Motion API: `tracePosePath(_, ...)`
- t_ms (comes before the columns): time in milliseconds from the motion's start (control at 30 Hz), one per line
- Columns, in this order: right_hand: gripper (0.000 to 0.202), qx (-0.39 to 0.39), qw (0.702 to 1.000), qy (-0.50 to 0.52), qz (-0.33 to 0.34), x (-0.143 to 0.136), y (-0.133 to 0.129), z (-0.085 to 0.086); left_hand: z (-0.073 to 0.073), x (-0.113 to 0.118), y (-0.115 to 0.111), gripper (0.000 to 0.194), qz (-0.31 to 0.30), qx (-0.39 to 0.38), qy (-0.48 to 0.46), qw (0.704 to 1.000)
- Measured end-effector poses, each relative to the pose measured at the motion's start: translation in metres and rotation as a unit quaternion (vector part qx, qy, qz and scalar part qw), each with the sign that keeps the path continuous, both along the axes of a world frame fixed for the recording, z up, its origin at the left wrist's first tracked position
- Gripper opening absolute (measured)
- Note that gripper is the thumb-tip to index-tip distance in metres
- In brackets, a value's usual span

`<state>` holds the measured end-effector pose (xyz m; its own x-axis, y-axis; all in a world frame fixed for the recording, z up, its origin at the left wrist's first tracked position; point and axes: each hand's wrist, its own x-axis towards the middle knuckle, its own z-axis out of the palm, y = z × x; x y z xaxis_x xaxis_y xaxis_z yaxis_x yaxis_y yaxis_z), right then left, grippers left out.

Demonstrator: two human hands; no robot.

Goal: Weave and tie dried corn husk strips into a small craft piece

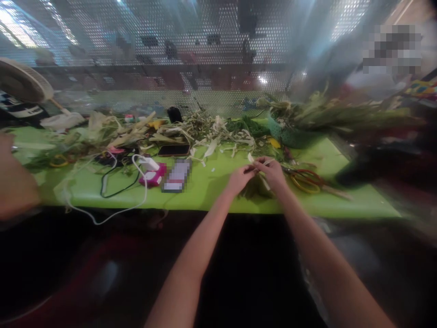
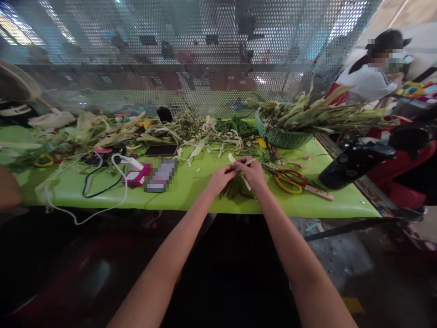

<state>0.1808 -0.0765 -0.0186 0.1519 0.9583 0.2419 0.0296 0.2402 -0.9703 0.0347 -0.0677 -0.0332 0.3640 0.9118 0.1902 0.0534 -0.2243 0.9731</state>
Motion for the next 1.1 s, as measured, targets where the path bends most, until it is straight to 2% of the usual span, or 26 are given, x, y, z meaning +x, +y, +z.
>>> tracePosePath(100,0.026,0.007,0.999,0.028,-0.018,0.003,0.002,-0.001,0.003,-0.001,0.000,0.030,0.025,-0.016,-0.046,0.999)
tracePosePath(200,0.026,0.011,0.999,0.041,-0.005,0.004,0.002,-0.003,0.004,0.000,0.000,0.032,0.032,-0.020,-0.061,0.997)
tracePosePath(333,0.029,0.025,1.000,0.001,-0.010,0.004,0.004,-0.006,0.002,0.002,0.002,0.032,0.038,-0.030,-0.067,0.997)
tracePosePath(433,0.027,0.039,0.997,-0.050,-0.048,0.003,0.003,-0.005,0.001,0.002,0.004,0.031,0.051,-0.045,-0.076,0.995)
tracePosePath(567,0.020,0.142,0.970,-0.142,-0.135,-0.001,-0.008,0.000,0.002,-0.001,0.006,0.028,0.111,-0.084,-0.089,0.986)
tracePosePath(667,0.012,0.226,0.937,-0.232,-0.130,-0.008,-0.019,0.006,0.002,-0.001,0.008,0.024,0.126,-0.098,-0.087,0.983)
tracePosePath(733,0.008,0.240,0.926,-0.278,-0.087,-0.012,-0.026,0.009,0.003,-0.001,0.008,0.019,0.128,-0.073,-0.074,0.986)
tracePosePath(867,0.011,0.222,0.921,-0.319,-0.001,-0.018,-0.030,0.013,0.004,0.001,0.002,0.007,0.162,0.079,0.019,0.983)
tracePosePath(967,0.011,0.212,0.926,-0.313,0.006,-0.019,-0.027,0.011,0.004,0.002,-0.004,0.010,0.189,0.147,0.089,0.967)
tracePosePath(1100,0.006,0.201,0.937,-0.284,-0.014,-0.017,-0.025,0.008,0.003,0.004,-0.005,0.018,0.190,0.156,0.152,0.957)
